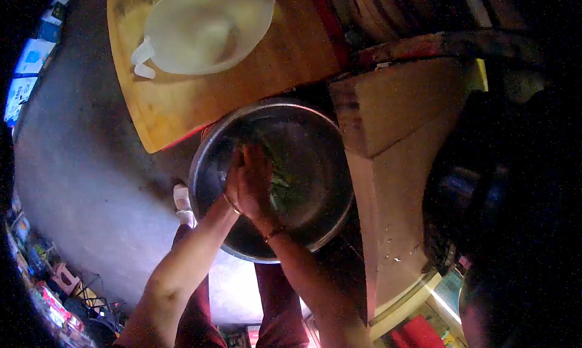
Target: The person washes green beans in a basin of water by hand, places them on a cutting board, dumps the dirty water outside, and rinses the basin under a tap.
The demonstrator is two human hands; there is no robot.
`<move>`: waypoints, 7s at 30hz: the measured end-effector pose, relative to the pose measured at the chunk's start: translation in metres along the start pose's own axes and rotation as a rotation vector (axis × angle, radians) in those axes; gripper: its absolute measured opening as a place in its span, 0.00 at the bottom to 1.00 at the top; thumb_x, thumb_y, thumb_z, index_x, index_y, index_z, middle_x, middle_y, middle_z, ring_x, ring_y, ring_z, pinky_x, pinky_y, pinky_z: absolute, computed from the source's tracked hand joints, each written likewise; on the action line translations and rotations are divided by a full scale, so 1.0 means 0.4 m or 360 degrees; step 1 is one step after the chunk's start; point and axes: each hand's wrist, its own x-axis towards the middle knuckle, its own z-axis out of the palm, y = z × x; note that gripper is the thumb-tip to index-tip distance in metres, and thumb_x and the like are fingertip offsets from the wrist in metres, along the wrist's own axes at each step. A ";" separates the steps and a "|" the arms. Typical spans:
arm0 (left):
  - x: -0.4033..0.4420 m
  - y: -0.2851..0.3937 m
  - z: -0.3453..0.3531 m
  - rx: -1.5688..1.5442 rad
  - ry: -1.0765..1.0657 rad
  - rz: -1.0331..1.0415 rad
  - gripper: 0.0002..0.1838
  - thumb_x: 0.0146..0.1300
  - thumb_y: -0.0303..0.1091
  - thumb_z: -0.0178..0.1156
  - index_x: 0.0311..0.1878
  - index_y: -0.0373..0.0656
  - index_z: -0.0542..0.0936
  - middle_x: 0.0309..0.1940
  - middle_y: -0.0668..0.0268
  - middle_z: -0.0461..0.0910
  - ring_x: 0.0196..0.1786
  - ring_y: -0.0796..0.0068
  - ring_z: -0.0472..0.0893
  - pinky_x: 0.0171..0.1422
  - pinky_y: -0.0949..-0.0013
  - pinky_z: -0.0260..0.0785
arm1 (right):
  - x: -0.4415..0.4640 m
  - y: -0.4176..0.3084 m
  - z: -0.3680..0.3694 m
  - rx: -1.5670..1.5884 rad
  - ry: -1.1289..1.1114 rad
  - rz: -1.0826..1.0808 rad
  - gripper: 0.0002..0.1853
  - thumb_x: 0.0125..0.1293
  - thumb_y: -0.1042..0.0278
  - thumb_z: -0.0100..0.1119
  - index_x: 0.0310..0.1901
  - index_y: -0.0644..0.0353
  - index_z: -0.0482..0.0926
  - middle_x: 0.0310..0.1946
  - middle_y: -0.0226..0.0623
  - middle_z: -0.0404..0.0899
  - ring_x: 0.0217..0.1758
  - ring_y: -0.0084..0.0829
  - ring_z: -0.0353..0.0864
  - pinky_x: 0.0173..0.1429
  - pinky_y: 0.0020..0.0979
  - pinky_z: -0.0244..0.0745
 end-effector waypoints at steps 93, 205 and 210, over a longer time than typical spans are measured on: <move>-0.088 -0.107 0.167 0.4101 0.1397 0.0147 0.35 0.54 0.46 0.57 0.60 0.35 0.56 0.56 0.55 0.64 0.60 0.62 0.61 0.63 0.67 0.49 | -0.065 0.192 -0.121 0.0566 0.0506 0.0069 0.18 0.63 0.65 0.42 0.52 0.64 0.65 0.49 0.48 0.66 0.53 0.41 0.65 0.57 0.35 0.59; -0.110 -0.079 0.096 0.2875 0.1417 0.0325 0.31 0.61 0.51 0.46 0.60 0.40 0.59 0.58 0.63 0.63 0.59 0.72 0.61 0.64 0.73 0.47 | -0.172 0.127 -0.055 0.0411 0.0286 -0.0276 0.21 0.60 0.68 0.47 0.54 0.65 0.63 0.55 0.52 0.61 0.61 0.45 0.57 0.63 0.38 0.51; -0.150 -0.111 0.099 0.3624 0.1495 0.0685 0.29 0.58 0.44 0.54 0.57 0.36 0.62 0.56 0.59 0.63 0.58 0.69 0.62 0.63 0.72 0.47 | -0.184 0.256 -0.096 0.0604 0.0725 0.0355 0.18 0.60 0.63 0.49 0.50 0.63 0.69 0.51 0.50 0.66 0.57 0.43 0.62 0.60 0.36 0.56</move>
